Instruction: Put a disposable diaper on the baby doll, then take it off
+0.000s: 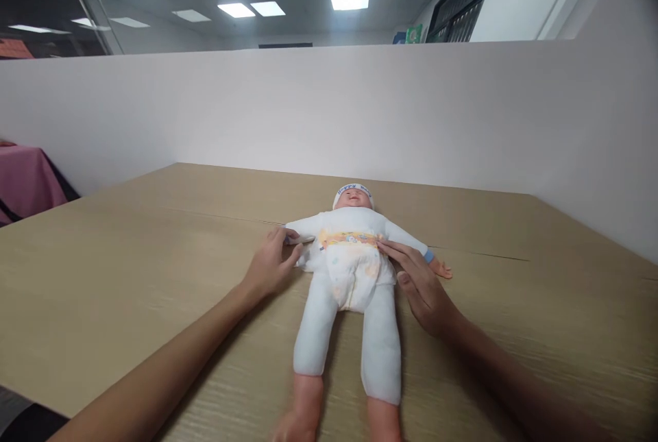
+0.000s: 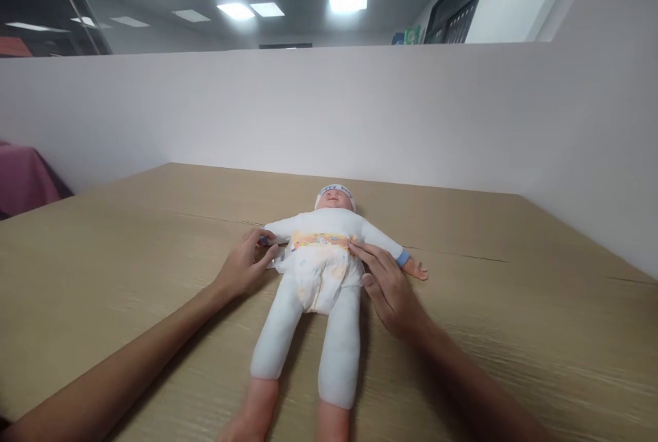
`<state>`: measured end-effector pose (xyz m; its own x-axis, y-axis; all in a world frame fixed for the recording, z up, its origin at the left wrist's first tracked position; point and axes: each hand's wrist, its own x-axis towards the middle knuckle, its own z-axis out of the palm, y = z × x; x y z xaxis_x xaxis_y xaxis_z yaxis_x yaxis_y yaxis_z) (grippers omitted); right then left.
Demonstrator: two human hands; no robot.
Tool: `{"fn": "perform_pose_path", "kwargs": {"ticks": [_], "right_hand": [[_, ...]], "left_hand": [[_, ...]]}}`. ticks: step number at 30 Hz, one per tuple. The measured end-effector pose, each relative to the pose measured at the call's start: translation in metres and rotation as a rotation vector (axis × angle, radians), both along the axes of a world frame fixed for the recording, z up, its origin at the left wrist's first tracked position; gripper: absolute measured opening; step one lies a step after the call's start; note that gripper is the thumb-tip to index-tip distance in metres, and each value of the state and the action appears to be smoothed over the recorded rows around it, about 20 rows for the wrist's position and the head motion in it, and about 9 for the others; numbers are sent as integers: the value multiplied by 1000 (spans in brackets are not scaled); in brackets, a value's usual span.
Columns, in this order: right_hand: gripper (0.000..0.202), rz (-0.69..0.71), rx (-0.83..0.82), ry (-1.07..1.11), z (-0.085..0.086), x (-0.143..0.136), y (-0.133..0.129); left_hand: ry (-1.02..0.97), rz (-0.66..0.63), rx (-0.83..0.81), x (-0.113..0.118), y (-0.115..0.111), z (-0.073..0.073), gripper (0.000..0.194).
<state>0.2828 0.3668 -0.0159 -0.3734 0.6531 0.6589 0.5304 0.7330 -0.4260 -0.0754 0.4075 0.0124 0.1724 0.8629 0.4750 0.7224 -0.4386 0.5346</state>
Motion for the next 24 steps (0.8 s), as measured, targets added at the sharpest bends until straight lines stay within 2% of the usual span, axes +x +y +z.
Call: {"fn": "perform_pose_path", "kwargs": {"ticks": [3, 6, 9, 12, 15, 17, 20, 24], "right_hand": [[55, -56, 72, 21, 10, -4, 0], [52, -103, 70, 71, 36, -23, 1], [63, -86, -35, 75, 69, -55, 10], [78, -7, -196, -133, 95, -86, 33], [83, 15, -381, -361, 106, -108, 63], [78, -1, -436, -420, 106, -118, 82], [65, -28, -409, -434, 102, -129, 100], [47, -26, -355, -433, 100, -137, 104]], "left_hand": [[145, 50, -35, -4, -2, -3, 25], [313, 88, -82, 2, -9, 0, 25], [380, 118, -137, 1, -11, 0, 23], [353, 118, -217, -5, -7, 0, 24], [251, 87, -296, -11, 0, 2, 26], [88, 67, -374, -13, 4, 2, 30], [-158, 20, -449, -13, 8, 3, 44], [-438, -131, -444, -7, 9, 3, 53]]}}
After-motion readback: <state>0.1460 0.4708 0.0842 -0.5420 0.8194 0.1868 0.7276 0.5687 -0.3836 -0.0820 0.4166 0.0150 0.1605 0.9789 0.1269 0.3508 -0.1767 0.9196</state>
